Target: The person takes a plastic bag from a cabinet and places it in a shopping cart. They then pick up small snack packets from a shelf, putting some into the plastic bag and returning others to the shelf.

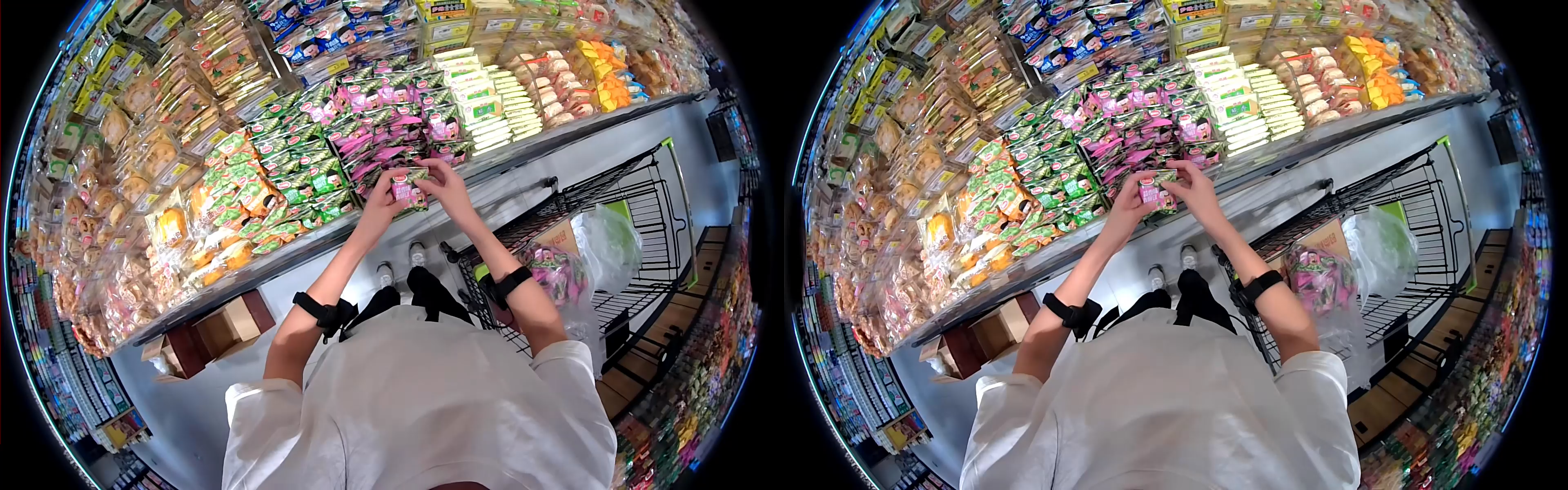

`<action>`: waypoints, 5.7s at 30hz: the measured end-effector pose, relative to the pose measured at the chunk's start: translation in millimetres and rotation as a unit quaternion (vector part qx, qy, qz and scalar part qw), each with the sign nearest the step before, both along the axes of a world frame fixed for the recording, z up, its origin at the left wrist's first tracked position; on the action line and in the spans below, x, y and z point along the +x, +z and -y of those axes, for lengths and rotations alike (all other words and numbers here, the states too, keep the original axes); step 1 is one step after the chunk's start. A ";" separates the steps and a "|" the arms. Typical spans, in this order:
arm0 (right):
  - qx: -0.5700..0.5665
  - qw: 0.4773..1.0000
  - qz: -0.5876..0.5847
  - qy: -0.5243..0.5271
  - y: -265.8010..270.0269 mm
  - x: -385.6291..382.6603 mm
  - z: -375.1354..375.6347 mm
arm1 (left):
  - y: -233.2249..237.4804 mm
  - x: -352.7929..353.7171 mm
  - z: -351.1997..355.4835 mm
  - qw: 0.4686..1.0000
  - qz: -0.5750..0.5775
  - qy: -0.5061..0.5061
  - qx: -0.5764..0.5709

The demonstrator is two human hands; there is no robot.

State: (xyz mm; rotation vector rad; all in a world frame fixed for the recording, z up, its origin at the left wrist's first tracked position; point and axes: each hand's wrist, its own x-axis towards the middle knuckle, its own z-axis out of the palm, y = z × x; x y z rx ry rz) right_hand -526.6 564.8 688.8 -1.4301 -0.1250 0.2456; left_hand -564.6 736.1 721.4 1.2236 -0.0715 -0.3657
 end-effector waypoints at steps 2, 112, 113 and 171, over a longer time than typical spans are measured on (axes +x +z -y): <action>0.016 1.000 0.005 -0.010 1.5 11.5 -5.8 | -13.0 4.8 2.4 0.999 0.032 0.010 0.010; -0.338 0.693 0.034 -0.635 88.8 -335.9 138.5 | 39.5 -171.1 236.6 0.795 0.556 -0.235 0.056; -0.341 0.671 0.023 -0.658 89.9 -355.7 148.9 | 43.0 -181.1 249.8 0.771 0.571 -0.281 0.029; -0.077 0.862 -0.201 -0.459 -94.0 -330.9 423.6 | -114.4 -159.2 408.7 0.578 0.569 -0.283 0.512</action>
